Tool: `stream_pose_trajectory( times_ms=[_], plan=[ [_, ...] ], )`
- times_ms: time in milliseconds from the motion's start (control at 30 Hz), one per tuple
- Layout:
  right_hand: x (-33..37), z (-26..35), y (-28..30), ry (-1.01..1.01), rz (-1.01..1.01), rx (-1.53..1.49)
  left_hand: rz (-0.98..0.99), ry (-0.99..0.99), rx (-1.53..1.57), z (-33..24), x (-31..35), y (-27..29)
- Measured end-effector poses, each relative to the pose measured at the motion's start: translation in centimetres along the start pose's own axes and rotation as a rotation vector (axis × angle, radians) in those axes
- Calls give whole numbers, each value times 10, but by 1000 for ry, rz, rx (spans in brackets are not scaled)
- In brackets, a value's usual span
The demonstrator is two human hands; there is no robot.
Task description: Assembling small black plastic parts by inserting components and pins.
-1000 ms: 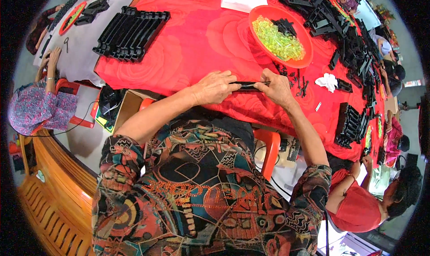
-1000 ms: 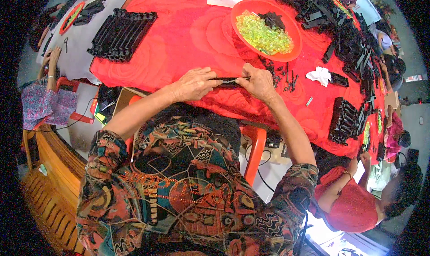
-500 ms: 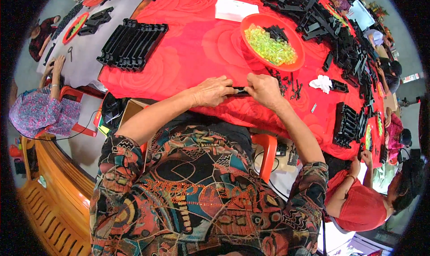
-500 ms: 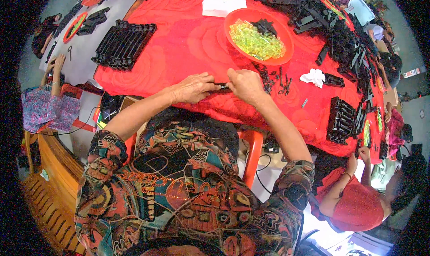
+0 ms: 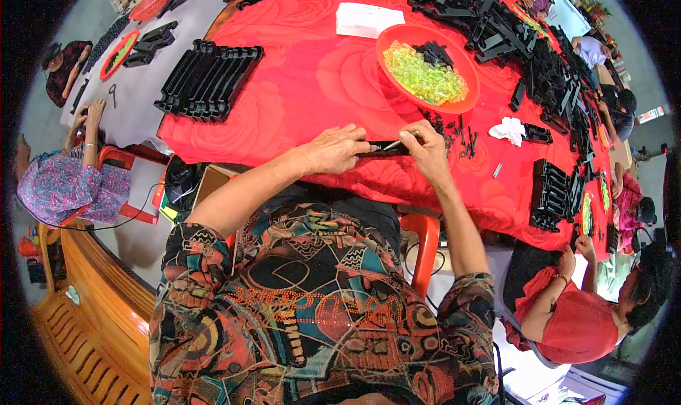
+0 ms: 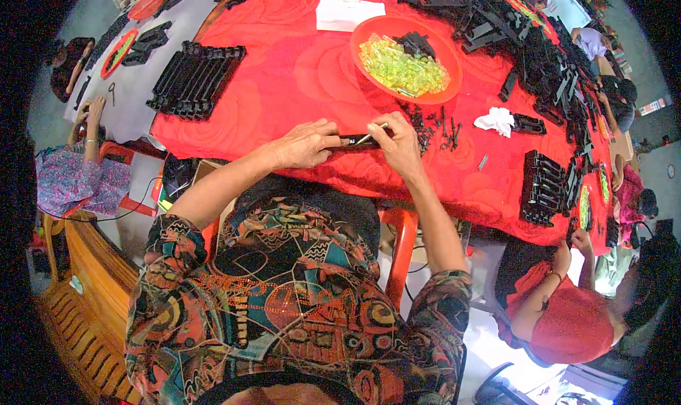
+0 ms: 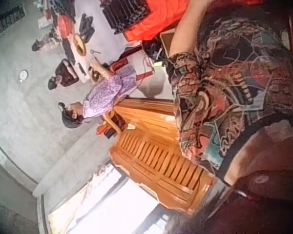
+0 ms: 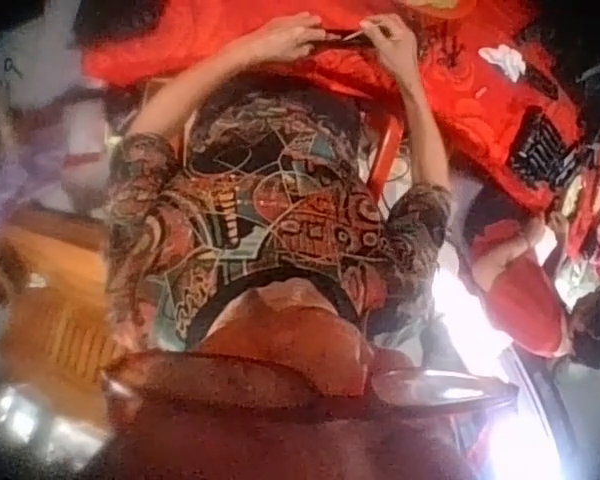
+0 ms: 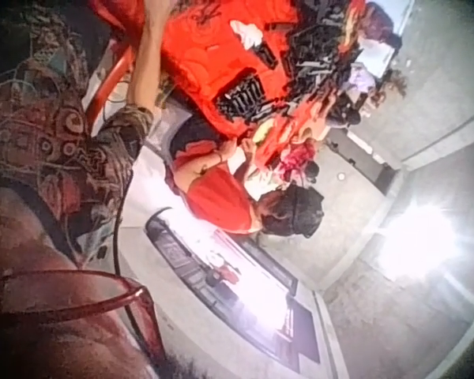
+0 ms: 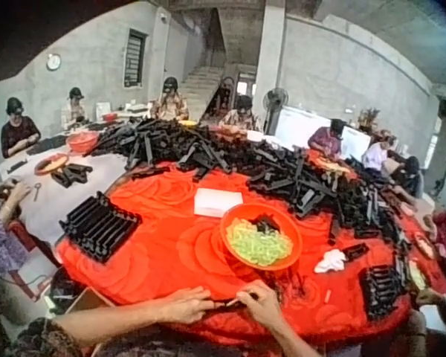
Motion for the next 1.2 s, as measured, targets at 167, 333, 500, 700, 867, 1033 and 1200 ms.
stream_pose_trajectory(
  times_ms=[167, 333, 500, 700, 867, 1033, 1200],
  plan=[
    [7, -18, -12, -306, -253, -854, -15, 2, 18, -1, 1, 1],
    [-1, -26, -7, -297, -522, -1187, -54, 2, 19, 1, 0, 1],
    [-3, -28, -20, -415, -592, -1207, -65, 13, 32, -1, 0, 5],
    [-1, -29, -27, -384, -587, -1119, -76, 9, 28, -1, 1, 3],
    [-2, -26, -26, -359, -597, -1115, -55, 22, 25, -1, 0, 3],
    [-1, -25, -24, -390, -610, -1056, -43, 42, 23, -1, 0, 3],
    [-4, -27, -28, -353, -594, -1059, -48, 31, 25, -2, 0, 4]
  ],
)
Point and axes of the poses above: each hand's wrist, its own x-axis away from the middle knuckle, its own y-axis out of the back of the hand, z = x × y, the point moved 9 cm from there along -x, towards the middle knuckle, and after that the axes turned 8 degrees about x, right-handed, at the moved point
